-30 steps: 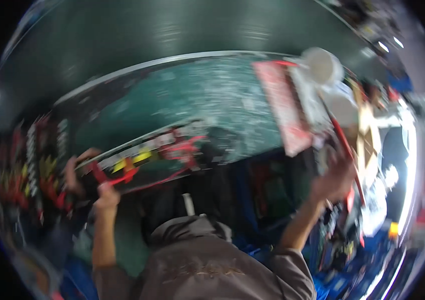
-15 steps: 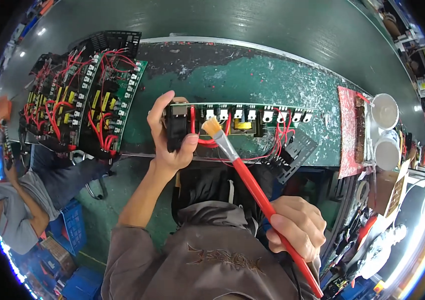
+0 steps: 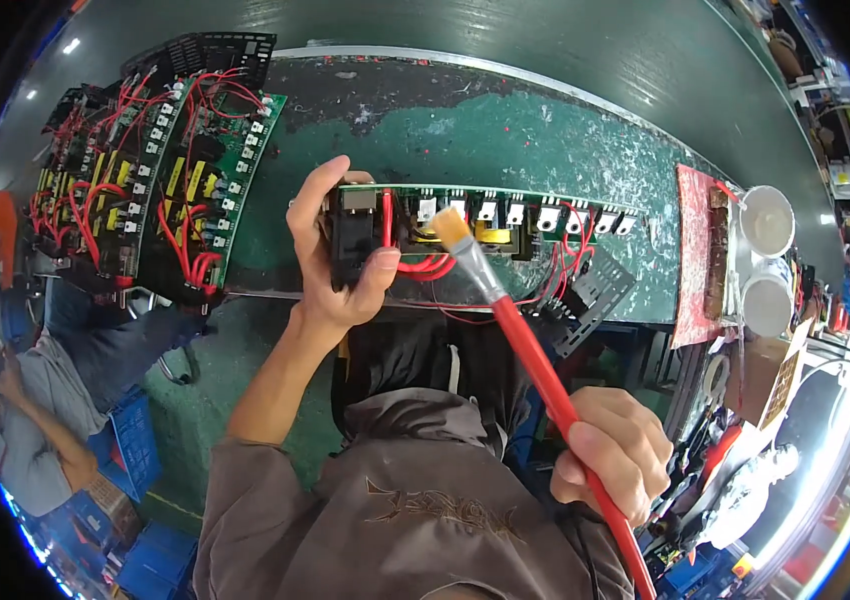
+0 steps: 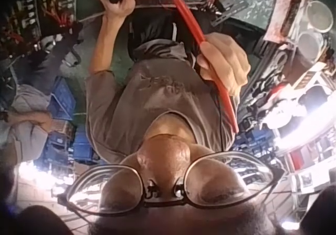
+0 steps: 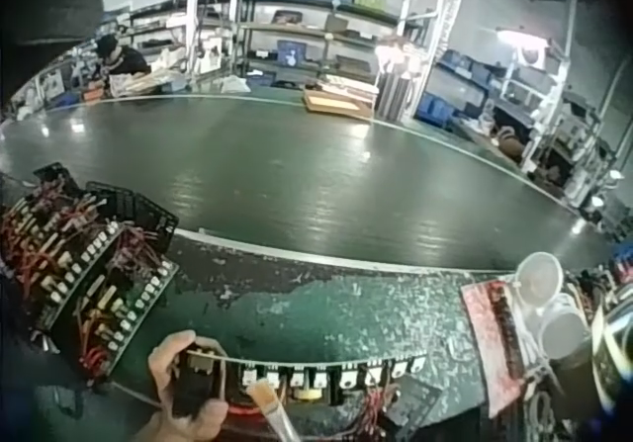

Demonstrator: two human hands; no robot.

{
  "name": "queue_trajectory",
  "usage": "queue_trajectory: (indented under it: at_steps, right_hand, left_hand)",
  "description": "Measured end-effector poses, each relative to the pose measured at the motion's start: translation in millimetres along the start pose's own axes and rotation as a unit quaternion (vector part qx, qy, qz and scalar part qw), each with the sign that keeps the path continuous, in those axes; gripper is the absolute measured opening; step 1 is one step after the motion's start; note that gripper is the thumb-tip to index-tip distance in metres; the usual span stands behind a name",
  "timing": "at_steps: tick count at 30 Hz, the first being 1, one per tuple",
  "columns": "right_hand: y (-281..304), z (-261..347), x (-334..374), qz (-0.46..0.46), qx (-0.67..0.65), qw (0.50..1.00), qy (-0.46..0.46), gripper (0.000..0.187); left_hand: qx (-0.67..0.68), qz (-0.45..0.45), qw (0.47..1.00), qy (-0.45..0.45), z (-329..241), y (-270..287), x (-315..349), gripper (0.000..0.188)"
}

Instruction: Applying a liquid coating to electronic circuit boards using a small brush.

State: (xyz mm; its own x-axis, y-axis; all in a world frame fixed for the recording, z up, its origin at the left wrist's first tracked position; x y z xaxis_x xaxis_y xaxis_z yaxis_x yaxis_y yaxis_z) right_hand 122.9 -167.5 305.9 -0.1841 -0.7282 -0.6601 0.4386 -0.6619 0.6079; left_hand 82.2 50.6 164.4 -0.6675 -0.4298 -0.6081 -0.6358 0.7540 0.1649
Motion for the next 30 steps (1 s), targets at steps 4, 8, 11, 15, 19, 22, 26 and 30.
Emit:
queue_trajectory:
  at_steps: [4, 8, 11, 15, 19, 22, 26, 30]
  right_hand:
    - [-2.3, -6.0, 0.6, -0.003, 0.014, 1.000, 0.010, 0.024]
    - [2.2, -5.5, 1.7, 0.000, 0.008, 1.000, -0.013, 0.024]
    - [9.7, -6.2, 5.9, 0.017, -0.001, 1.000, -0.022, 0.021]
    - [11.8, -14.4, 15.5, -0.013, 0.022, 0.998, -0.060, 0.020]
    - [7.2, -19.9, 12.6, -0.005, 0.009, 0.997, -0.081, 0.027]
    - [11.3, -19.7, 15.2, -0.009, -0.012, 0.996, -0.084, 0.028]
    - [22.8, -15.3, 29.8, -0.051, 0.035, 0.993, -0.104, 0.023]
    - [16.3, -27.2, 25.7, -0.044, 0.044, 0.991, -0.115, 0.022]
  left_hand:
    - [0.002, -0.010, 1.000, -0.004, -4.6, 0.2, -3.3, 0.077]
    - [0.018, -0.003, 1.000, 0.003, -0.3, -1.1, -3.4, 0.076]
    - [-0.008, 0.004, 1.000, -0.015, -3.6, -0.8, -2.6, 0.075]
    - [0.007, -0.006, 1.000, 0.007, -3.2, -0.7, -3.8, 0.073]
    - [0.000, -0.008, 1.000, 0.016, -1.7, 1.2, -3.3, 0.073]
    - [0.004, -0.021, 1.000, 0.021, -1.7, 1.3, -4.9, 0.073]
    - [-0.003, -0.012, 1.000, 0.020, -3.1, -1.2, -5.0, 0.073]
    - [-0.004, -0.017, 1.000, 0.024, -0.3, 2.5, -2.2, 0.072]
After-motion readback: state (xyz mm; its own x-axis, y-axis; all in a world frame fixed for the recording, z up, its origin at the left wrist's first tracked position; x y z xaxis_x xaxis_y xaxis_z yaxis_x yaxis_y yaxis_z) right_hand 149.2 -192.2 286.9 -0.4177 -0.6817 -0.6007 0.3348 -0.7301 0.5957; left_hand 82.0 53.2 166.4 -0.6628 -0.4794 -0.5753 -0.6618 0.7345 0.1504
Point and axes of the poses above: each hand's wrist, its own x-axis away from the middle knuckle, its own y-axis out of the back of the hand, z = x × y, the point moved 8 cm from there along -x, towards the middle knuckle, and after that the axes turned 7 degrees about z, right-handed, at the moved point
